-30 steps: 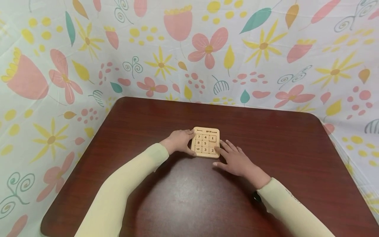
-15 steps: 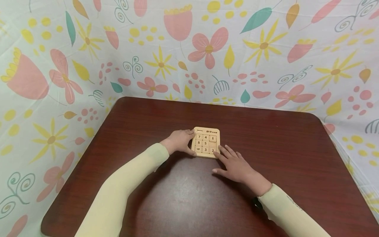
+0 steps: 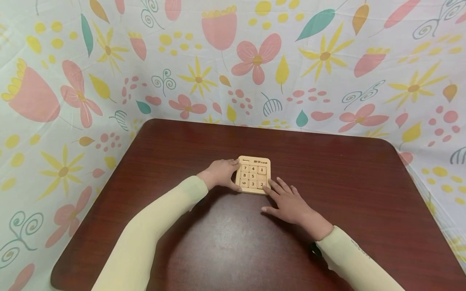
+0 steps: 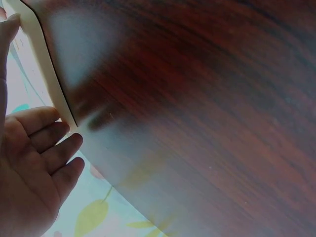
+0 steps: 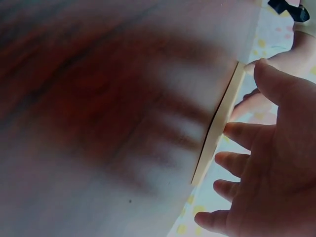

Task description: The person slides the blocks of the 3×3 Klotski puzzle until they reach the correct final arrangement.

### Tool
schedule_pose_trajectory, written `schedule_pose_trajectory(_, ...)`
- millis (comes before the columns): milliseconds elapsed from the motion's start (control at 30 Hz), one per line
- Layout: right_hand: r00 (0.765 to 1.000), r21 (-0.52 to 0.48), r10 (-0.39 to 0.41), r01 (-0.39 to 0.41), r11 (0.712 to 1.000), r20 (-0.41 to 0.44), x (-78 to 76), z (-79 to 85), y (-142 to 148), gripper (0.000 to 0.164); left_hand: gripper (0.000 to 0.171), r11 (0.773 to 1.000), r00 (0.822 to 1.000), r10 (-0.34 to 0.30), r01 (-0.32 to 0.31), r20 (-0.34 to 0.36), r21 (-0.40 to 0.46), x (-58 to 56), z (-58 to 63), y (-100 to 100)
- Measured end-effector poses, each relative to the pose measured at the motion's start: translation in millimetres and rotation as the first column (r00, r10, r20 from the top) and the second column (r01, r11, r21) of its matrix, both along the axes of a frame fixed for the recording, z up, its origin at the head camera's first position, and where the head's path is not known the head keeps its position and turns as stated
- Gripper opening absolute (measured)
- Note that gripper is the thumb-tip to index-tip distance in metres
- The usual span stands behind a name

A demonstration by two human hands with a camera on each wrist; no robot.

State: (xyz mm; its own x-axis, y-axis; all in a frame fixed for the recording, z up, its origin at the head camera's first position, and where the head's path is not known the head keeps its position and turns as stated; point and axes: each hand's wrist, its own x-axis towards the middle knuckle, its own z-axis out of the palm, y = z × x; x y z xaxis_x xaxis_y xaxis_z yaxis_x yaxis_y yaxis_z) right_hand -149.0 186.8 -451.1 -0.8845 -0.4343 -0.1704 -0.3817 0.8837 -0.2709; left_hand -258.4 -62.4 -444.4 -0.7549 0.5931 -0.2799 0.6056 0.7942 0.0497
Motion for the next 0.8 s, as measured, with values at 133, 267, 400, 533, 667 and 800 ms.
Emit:
schedule_pose_trajectory(133,1.0,0.0,-0.002,0.002,1.0,-0.009,-1.7,-0.4,-1,0.072,0.104,1.0,1.0,0.003,-0.003,0.005,0.004,0.1,0.1,0)
schedule_pose_trajectory(267,1.0,0.003,-0.004,0.004,1.0,-0.013,-3.6,-1.2,-1,0.072,0.104,1.0,1.0,0.004,-0.004,0.005,0.001,0.0,0.3,0)
schedule_pose_trajectory(400,1.0,0.002,-0.007,0.007,1.0,-0.014,-5.7,-1.6,-1,0.072,0.104,1.0,1.0,0.0,0.0,0.006,0.002,0.0,0.2,0)
schedule_pose_trajectory(533,1.0,0.0,-0.008,0.008,1.0,-0.016,-8.5,-1.4,-2,0.071,0.104,1.0,1.0,0.0,0.0,0.012,0.007,-0.1,-0.4,-1)
schedule_pose_trajectory(667,1.0,0.0,-0.014,0.014,1.0,-0.021,-11.5,-1.3,-2,0.071,0.105,1.0,1.0,0.003,-0.003,0.012,0.013,-0.9,-0.8,-1)
schedule_pose_trajectory(800,0.999,-0.003,-0.017,0.017,1.0,-0.027,-14.1,-1.7,-1,0.071,0.105,1.0,1.0,0.004,-0.004,0.012,0.006,-1.6,-0.9,0)
